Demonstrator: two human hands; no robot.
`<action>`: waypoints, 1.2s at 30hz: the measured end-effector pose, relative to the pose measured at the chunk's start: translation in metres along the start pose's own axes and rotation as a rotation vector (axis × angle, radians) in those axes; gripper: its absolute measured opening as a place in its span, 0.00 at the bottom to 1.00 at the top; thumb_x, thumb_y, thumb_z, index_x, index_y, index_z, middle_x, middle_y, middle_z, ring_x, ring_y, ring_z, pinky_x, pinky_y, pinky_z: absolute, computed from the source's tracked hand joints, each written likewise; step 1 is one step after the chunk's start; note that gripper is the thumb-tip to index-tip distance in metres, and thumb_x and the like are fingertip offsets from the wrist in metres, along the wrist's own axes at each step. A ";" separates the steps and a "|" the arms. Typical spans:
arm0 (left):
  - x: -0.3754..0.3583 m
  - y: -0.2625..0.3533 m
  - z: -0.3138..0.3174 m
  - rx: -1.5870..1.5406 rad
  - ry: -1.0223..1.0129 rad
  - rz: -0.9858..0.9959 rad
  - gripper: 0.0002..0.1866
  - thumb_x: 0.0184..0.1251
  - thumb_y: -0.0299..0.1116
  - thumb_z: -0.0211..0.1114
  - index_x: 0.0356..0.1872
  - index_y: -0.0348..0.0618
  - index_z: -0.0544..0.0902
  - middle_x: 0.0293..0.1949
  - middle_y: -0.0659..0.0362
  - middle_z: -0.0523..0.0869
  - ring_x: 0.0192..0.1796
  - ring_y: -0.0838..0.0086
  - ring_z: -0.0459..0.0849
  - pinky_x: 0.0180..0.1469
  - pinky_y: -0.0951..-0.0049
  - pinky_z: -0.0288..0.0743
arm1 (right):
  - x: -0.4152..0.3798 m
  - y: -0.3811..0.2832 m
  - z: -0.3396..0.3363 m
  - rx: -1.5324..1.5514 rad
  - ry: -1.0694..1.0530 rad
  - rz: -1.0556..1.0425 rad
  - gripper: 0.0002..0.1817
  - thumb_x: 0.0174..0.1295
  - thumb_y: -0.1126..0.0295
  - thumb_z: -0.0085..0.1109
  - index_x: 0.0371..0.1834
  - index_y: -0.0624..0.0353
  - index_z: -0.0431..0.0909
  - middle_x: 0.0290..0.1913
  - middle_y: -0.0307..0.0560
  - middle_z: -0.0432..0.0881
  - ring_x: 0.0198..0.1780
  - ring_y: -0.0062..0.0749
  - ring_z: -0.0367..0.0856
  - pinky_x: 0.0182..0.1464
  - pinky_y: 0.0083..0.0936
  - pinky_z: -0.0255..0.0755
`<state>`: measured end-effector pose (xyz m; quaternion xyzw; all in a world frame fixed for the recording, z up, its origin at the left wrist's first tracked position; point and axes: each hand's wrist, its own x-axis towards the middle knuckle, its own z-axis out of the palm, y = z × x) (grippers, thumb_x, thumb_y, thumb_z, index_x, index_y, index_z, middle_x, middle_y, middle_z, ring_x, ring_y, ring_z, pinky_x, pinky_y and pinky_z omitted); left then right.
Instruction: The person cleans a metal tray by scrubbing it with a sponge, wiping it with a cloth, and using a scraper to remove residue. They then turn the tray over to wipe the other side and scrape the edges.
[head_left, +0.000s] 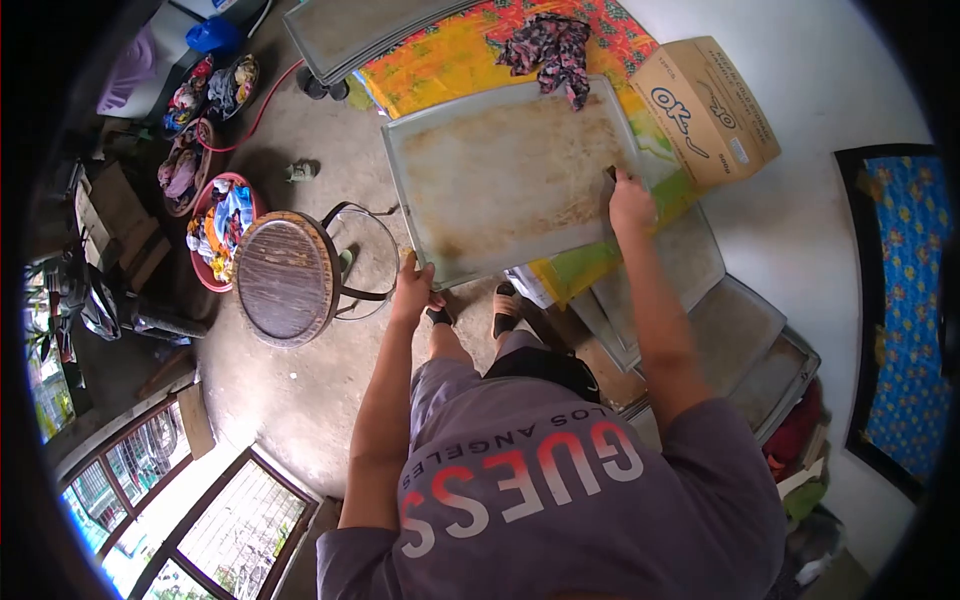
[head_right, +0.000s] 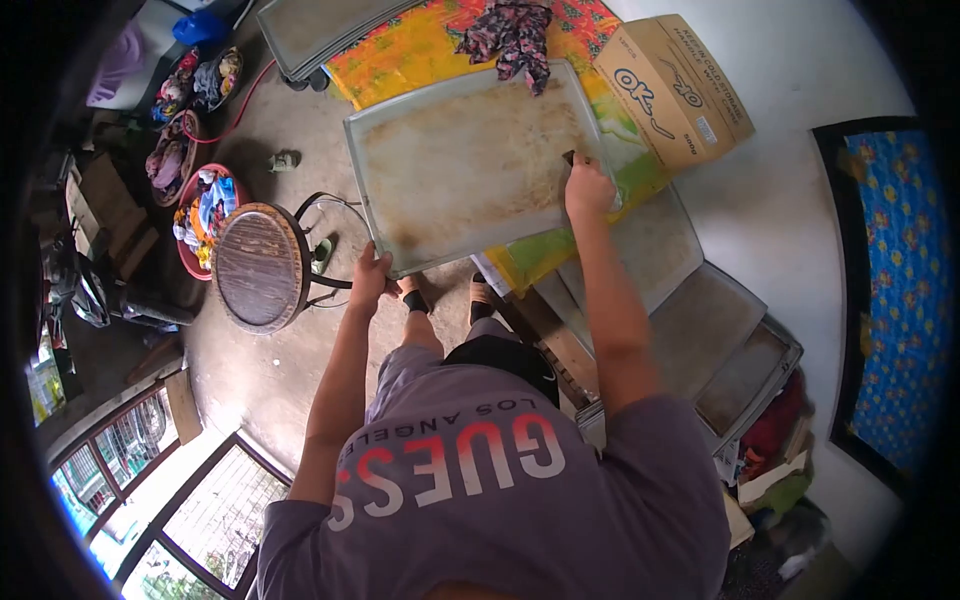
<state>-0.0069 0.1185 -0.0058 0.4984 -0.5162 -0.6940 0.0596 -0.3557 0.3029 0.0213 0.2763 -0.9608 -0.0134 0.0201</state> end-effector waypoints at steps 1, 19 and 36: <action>0.000 -0.005 0.000 -0.005 0.004 -0.005 0.23 0.73 0.30 0.51 0.67 0.39 0.63 0.27 0.51 0.82 0.14 0.72 0.79 0.12 0.74 0.73 | -0.005 -0.001 0.003 -0.014 0.002 -0.041 0.12 0.67 0.67 0.45 0.47 0.51 0.79 0.40 0.51 0.83 0.34 0.47 0.86 0.34 0.44 0.80; 0.004 -0.003 -0.004 0.076 -0.033 -0.001 0.24 0.72 0.29 0.53 0.67 0.37 0.61 0.24 0.50 0.80 0.10 0.70 0.76 0.09 0.71 0.68 | -0.008 -0.005 0.002 0.000 -0.221 0.096 0.13 0.67 0.68 0.45 0.51 0.53 0.77 0.52 0.60 0.81 0.49 0.50 0.85 0.44 0.43 0.81; 0.002 -0.006 0.004 0.155 -0.019 0.030 0.28 0.72 0.31 0.54 0.70 0.35 0.58 0.18 0.55 0.77 0.09 0.72 0.73 0.09 0.71 0.64 | -0.029 -0.036 0.000 0.059 -0.121 0.104 0.14 0.68 0.67 0.43 0.47 0.52 0.80 0.45 0.53 0.84 0.45 0.49 0.85 0.45 0.46 0.79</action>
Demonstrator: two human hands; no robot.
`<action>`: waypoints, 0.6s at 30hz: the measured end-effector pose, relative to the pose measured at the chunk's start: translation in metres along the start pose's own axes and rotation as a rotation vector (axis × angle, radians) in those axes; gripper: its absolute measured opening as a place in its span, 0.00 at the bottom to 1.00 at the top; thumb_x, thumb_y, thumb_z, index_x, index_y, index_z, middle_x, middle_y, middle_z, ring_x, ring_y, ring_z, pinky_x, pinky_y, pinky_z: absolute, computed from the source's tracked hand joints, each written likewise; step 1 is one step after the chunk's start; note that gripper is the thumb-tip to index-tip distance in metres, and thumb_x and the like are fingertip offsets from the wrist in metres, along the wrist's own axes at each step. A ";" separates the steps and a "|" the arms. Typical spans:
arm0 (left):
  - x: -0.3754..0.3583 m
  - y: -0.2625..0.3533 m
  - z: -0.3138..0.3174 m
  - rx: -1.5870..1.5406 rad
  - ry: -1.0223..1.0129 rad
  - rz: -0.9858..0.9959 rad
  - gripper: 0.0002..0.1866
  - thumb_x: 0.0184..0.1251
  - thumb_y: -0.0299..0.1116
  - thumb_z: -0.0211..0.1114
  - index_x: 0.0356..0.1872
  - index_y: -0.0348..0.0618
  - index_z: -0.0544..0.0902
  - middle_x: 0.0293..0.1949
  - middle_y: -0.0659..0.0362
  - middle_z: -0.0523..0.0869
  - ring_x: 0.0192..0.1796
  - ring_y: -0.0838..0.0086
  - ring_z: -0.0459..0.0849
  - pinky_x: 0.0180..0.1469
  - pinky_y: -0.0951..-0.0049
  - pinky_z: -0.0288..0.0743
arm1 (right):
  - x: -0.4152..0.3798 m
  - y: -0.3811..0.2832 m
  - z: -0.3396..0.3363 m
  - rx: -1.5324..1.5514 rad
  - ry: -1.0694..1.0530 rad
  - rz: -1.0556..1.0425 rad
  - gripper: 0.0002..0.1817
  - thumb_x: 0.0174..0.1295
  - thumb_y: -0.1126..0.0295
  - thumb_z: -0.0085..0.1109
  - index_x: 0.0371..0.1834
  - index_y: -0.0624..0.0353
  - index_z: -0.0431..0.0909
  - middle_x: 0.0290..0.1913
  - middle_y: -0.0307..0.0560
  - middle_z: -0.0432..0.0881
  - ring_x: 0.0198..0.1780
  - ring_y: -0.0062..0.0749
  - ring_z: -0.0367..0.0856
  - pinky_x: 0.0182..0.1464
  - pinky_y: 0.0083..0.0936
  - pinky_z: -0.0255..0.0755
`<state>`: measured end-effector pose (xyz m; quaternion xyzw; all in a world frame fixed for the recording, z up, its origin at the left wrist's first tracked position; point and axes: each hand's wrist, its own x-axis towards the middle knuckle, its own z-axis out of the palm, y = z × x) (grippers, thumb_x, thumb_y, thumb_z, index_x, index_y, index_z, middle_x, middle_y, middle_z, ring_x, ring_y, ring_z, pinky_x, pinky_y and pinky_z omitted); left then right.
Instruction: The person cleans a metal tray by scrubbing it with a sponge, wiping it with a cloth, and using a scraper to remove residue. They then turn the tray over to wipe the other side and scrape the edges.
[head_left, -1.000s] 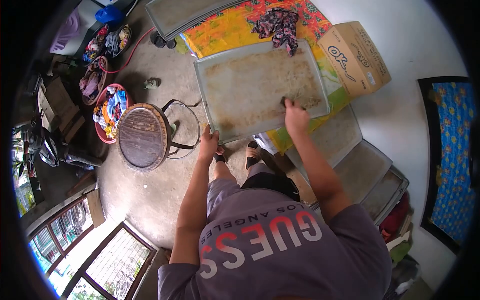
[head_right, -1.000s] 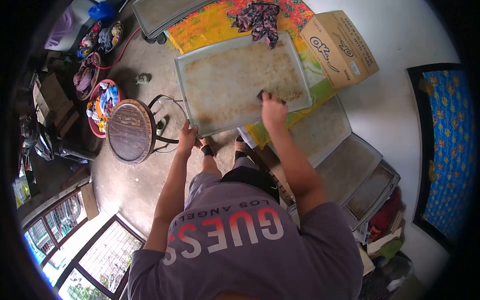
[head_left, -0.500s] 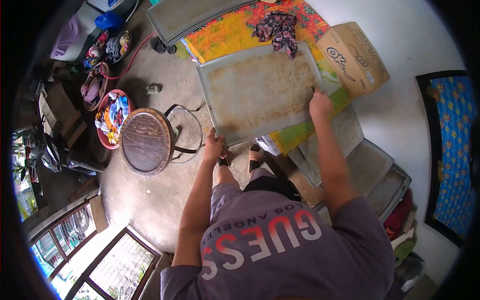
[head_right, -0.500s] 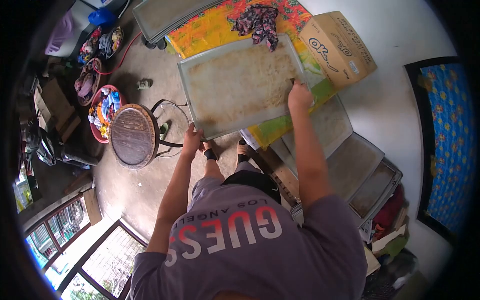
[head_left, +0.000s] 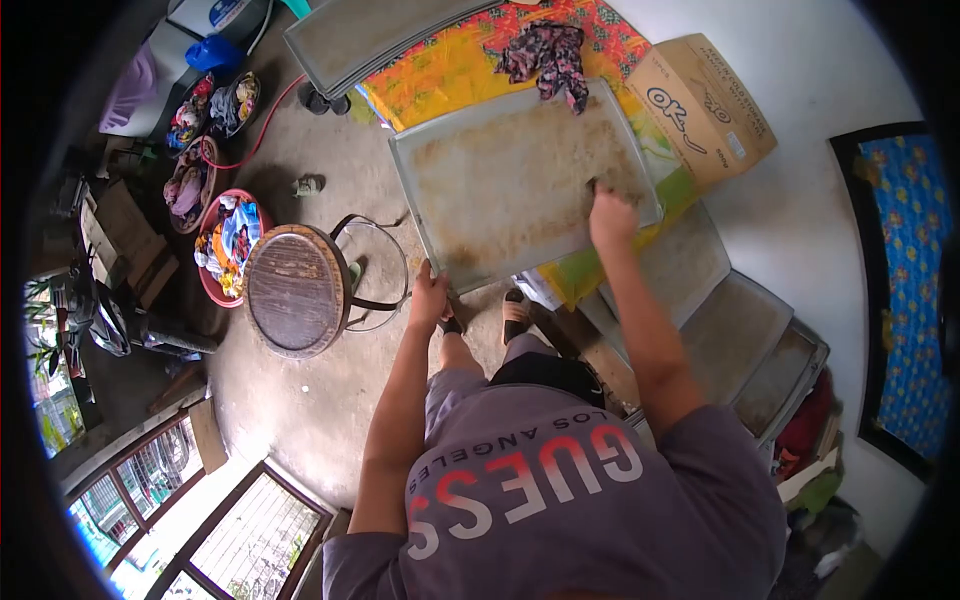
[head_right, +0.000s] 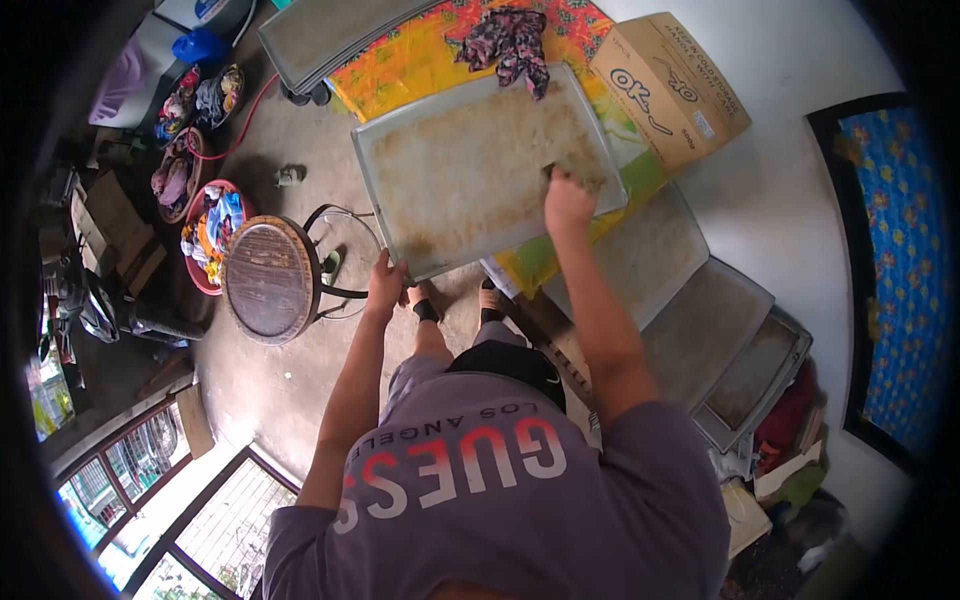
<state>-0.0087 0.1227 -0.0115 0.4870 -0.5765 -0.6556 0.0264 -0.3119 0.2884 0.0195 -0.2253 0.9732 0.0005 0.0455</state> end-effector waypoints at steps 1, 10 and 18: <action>0.000 0.001 0.000 -0.029 -0.003 -0.002 0.28 0.72 0.30 0.54 0.70 0.35 0.58 0.16 0.55 0.76 0.09 0.72 0.73 0.09 0.71 0.64 | 0.026 0.019 0.002 0.036 0.004 0.036 0.13 0.67 0.66 0.44 0.47 0.51 0.80 0.45 0.53 0.84 0.46 0.49 0.86 0.46 0.46 0.79; -0.001 0.001 0.001 -0.024 -0.014 0.049 0.21 0.72 0.31 0.53 0.63 0.36 0.66 0.15 0.56 0.76 0.08 0.72 0.72 0.08 0.71 0.63 | 0.013 0.007 0.024 -0.014 0.120 -0.082 0.16 0.69 0.63 0.42 0.48 0.54 0.80 0.46 0.56 0.83 0.45 0.53 0.85 0.45 0.47 0.78; -0.003 0.001 0.006 0.048 0.049 0.009 0.21 0.72 0.29 0.54 0.63 0.36 0.66 0.20 0.57 0.77 0.10 0.73 0.73 0.08 0.72 0.65 | 0.076 0.085 -0.067 0.393 0.066 0.081 0.20 0.59 0.65 0.64 0.52 0.62 0.73 0.49 0.62 0.82 0.53 0.59 0.80 0.53 0.47 0.73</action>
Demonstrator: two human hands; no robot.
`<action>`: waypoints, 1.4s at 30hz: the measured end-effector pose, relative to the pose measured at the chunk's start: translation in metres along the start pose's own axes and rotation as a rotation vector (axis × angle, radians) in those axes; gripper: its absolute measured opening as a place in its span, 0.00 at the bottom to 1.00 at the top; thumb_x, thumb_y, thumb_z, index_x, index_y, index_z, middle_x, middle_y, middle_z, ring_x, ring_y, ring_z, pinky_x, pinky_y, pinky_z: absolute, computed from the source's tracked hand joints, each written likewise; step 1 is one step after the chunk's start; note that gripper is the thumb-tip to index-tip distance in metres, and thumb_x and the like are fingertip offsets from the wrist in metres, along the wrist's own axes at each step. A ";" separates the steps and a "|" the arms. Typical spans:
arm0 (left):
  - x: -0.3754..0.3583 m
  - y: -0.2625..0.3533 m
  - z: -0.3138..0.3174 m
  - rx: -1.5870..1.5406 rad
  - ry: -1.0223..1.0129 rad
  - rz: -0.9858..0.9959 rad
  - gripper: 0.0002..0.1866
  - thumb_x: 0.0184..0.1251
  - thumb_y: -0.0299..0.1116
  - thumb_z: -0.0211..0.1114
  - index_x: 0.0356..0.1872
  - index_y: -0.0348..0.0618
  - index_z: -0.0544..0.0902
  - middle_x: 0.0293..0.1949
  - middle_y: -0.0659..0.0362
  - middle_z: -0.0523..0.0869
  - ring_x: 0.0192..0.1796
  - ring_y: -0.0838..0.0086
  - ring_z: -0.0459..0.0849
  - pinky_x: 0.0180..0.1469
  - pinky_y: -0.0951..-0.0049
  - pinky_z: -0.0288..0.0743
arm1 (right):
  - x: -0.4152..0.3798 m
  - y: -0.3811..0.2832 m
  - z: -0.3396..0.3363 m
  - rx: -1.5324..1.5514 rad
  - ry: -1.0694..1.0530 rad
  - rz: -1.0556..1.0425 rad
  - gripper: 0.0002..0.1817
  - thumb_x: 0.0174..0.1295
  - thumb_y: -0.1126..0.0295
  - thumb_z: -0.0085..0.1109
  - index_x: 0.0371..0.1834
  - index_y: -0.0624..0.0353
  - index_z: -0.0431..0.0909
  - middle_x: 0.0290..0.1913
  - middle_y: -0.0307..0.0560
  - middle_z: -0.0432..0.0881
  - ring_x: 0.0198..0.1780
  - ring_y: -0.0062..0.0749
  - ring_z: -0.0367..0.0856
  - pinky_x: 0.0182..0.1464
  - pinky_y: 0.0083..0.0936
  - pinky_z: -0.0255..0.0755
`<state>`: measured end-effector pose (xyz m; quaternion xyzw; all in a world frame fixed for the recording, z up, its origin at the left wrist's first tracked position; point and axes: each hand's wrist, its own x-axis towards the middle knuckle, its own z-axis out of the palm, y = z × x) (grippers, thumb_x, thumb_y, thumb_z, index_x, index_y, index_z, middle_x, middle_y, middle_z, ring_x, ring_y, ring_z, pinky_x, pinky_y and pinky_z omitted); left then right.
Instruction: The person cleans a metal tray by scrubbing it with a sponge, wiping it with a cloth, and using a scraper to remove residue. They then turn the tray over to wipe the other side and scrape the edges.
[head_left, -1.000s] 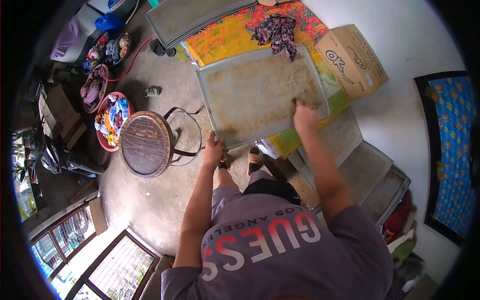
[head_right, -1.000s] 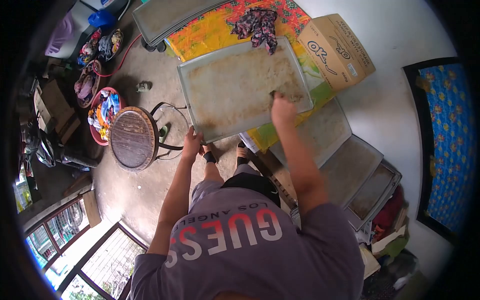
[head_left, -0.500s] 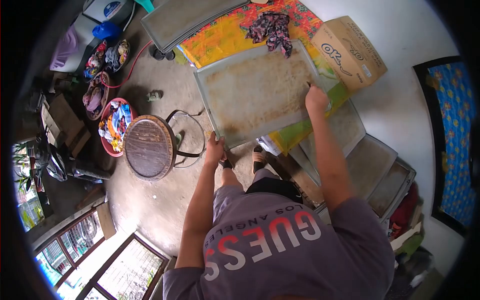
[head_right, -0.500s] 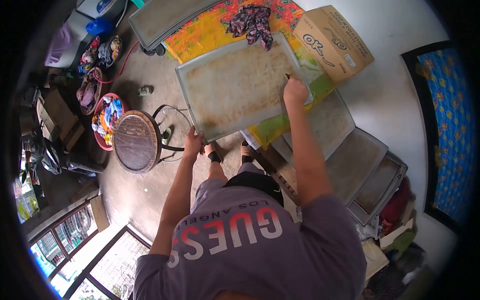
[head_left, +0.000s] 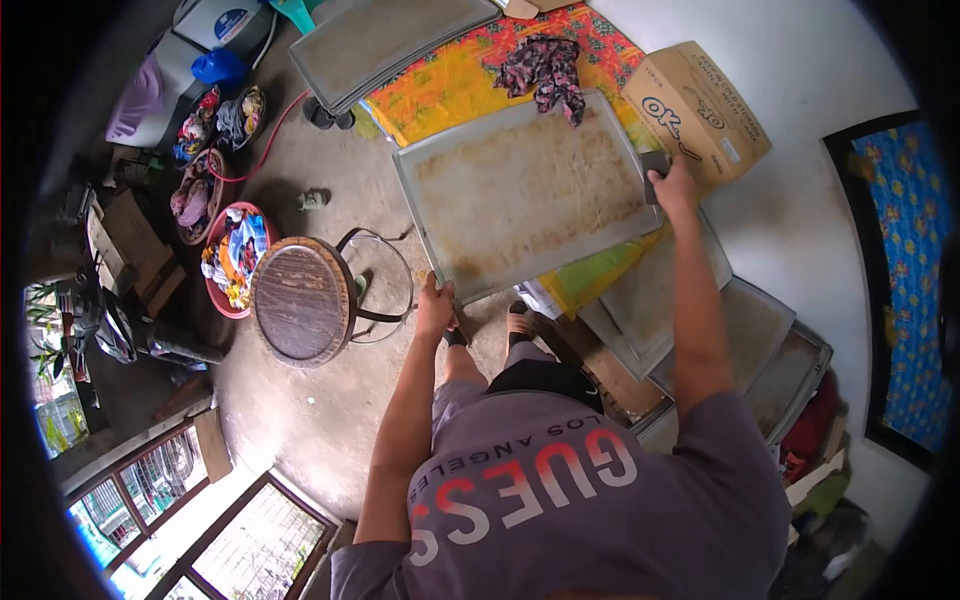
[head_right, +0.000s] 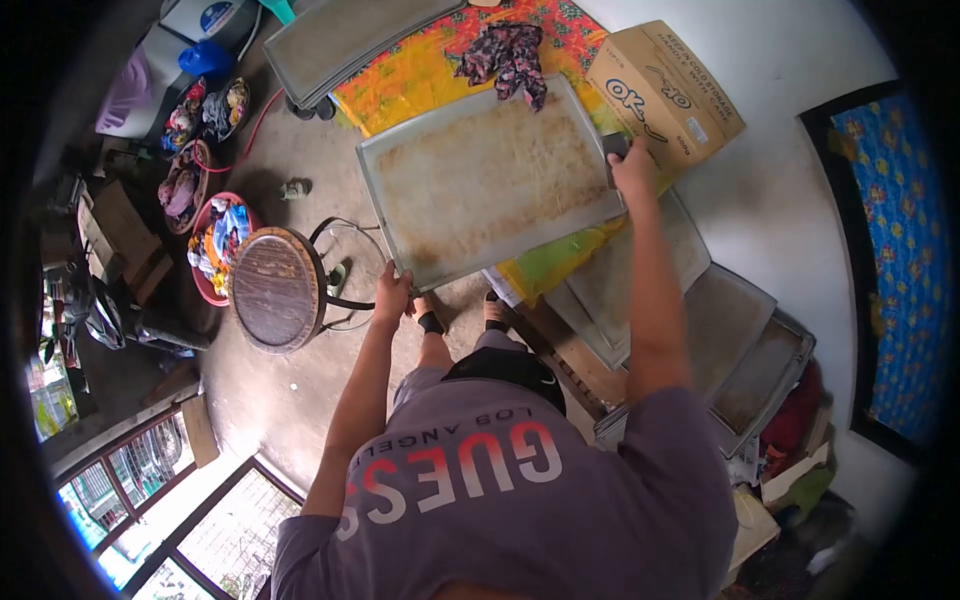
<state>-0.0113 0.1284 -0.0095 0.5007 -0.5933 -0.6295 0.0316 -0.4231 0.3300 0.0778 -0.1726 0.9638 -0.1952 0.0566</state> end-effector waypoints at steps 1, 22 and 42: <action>0.001 0.000 0.000 0.007 -0.006 -0.001 0.21 0.72 0.29 0.54 0.63 0.36 0.66 0.20 0.57 0.77 0.10 0.74 0.73 0.08 0.72 0.65 | 0.004 0.014 -0.001 0.044 -0.001 -0.011 0.22 0.57 0.65 0.66 0.52 0.63 0.72 0.49 0.62 0.83 0.53 0.60 0.80 0.54 0.47 0.73; 0.012 -0.011 -0.001 0.023 0.037 0.038 0.17 0.74 0.30 0.51 0.60 0.40 0.66 0.21 0.55 0.77 0.08 0.74 0.71 0.08 0.74 0.63 | -0.004 0.050 0.033 -0.350 -0.012 -0.124 0.39 0.47 0.51 0.74 0.65 0.37 0.67 0.58 0.43 0.77 0.61 0.45 0.73 0.57 0.58 0.62; 0.004 0.002 0.003 0.038 0.066 0.010 0.16 0.74 0.30 0.50 0.60 0.41 0.67 0.20 0.55 0.77 0.08 0.74 0.71 0.08 0.73 0.63 | -0.009 0.026 0.037 -0.367 -0.037 -0.156 0.40 0.50 0.49 0.72 0.68 0.38 0.65 0.59 0.45 0.77 0.61 0.43 0.74 0.59 0.54 0.61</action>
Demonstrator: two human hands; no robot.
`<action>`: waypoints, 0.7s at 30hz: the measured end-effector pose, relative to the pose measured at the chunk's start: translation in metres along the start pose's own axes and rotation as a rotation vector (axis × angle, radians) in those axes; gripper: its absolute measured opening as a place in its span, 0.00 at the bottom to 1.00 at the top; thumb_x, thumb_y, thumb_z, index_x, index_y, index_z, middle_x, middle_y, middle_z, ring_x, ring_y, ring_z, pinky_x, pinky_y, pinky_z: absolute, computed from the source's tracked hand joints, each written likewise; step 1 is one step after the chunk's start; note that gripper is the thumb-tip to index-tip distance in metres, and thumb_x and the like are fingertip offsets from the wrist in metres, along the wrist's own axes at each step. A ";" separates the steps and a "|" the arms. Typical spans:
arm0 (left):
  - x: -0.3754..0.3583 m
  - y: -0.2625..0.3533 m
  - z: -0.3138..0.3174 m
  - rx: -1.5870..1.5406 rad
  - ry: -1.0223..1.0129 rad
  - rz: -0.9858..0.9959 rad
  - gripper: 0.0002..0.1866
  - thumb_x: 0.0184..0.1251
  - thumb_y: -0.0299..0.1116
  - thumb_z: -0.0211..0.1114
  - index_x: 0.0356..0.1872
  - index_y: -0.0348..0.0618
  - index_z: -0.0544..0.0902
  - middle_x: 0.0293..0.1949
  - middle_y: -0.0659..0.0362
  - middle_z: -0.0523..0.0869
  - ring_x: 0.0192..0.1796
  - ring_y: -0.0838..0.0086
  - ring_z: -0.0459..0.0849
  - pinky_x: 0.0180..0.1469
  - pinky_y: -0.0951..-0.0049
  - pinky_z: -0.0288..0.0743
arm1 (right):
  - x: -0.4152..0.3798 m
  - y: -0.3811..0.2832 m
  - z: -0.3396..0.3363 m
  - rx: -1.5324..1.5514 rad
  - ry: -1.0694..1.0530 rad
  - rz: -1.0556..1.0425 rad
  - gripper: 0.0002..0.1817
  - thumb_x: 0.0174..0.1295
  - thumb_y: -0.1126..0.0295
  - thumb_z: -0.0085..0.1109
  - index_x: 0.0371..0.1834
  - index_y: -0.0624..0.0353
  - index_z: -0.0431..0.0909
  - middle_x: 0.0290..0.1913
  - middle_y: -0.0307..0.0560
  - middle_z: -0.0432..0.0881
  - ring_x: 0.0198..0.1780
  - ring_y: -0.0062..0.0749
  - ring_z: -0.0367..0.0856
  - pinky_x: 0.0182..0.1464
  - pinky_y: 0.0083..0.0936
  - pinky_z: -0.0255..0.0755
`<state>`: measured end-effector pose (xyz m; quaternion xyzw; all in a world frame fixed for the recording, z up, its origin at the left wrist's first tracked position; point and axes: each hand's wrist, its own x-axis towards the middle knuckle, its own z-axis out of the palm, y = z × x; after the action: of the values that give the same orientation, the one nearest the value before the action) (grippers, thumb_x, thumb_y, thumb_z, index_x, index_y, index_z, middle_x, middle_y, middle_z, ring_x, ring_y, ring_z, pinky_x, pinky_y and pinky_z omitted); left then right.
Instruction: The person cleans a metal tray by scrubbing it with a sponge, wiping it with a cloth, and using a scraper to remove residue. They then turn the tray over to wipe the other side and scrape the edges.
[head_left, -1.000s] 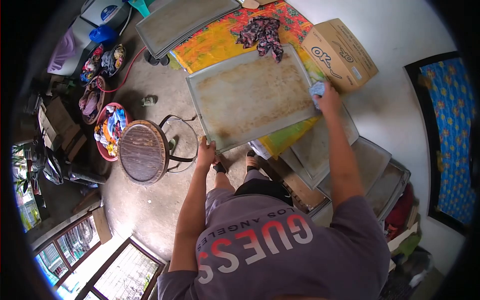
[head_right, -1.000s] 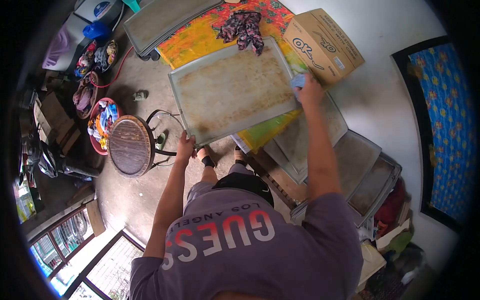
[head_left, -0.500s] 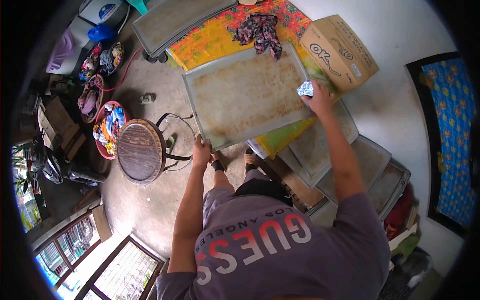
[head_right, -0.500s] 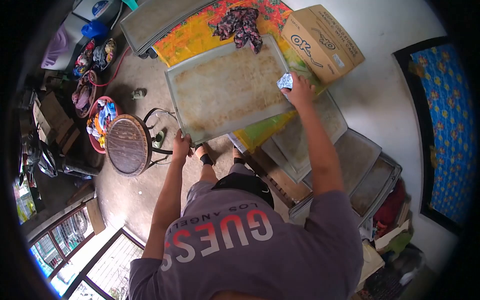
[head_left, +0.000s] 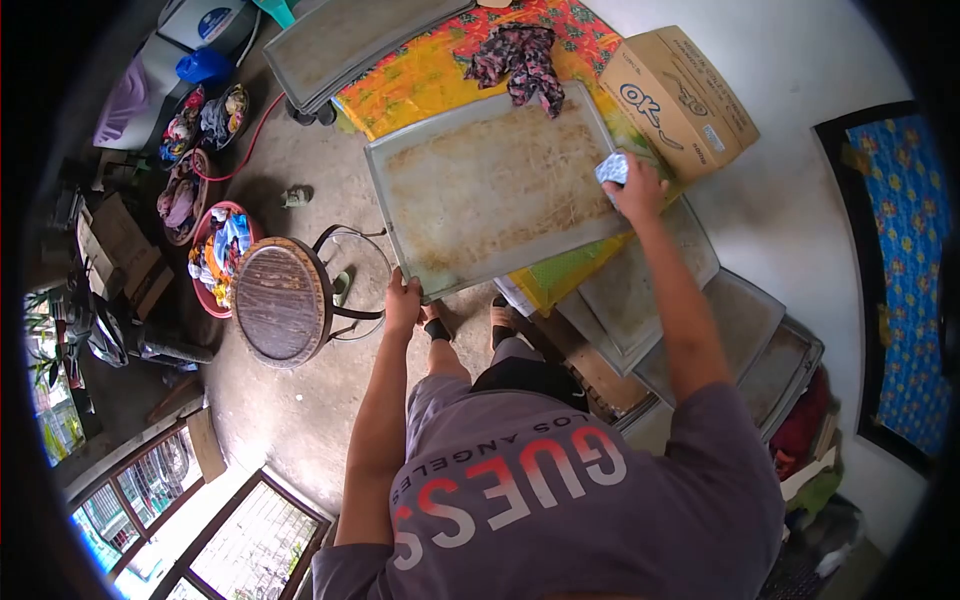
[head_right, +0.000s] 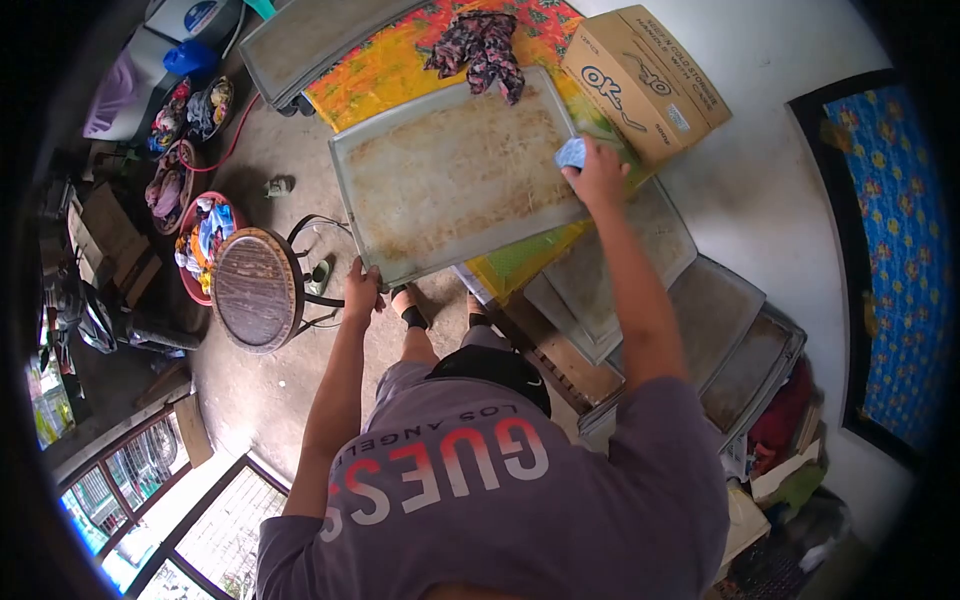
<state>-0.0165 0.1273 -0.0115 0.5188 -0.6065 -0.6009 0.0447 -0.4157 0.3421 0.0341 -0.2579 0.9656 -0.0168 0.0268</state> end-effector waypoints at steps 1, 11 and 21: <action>-0.001 0.001 -0.001 0.008 -0.006 -0.002 0.16 0.74 0.30 0.50 0.60 0.41 0.67 0.20 0.55 0.77 0.08 0.74 0.71 0.08 0.73 0.63 | 0.002 0.005 0.001 0.023 0.012 0.070 0.40 0.50 0.49 0.72 0.67 0.38 0.65 0.59 0.45 0.77 0.61 0.43 0.74 0.59 0.55 0.61; 0.003 -0.001 -0.001 -0.011 -0.009 -0.015 0.18 0.74 0.30 0.50 0.62 0.40 0.66 0.21 0.55 0.77 0.09 0.75 0.70 0.08 0.74 0.62 | 0.023 0.010 -0.003 0.072 0.063 0.127 0.38 0.48 0.48 0.73 0.64 0.39 0.68 0.57 0.46 0.79 0.61 0.46 0.74 0.59 0.52 0.62; 0.000 0.004 0.000 -0.014 0.016 -0.011 0.18 0.74 0.29 0.51 0.63 0.39 0.67 0.21 0.56 0.76 0.09 0.76 0.70 0.08 0.74 0.61 | 0.028 0.017 0.006 0.181 0.040 0.108 0.42 0.46 0.45 0.73 0.64 0.45 0.67 0.54 0.50 0.81 0.55 0.48 0.80 0.58 0.54 0.64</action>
<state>-0.0184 0.1261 -0.0086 0.5266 -0.5988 -0.6013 0.0498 -0.4482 0.3425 0.0263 -0.2018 0.9730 -0.1075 0.0317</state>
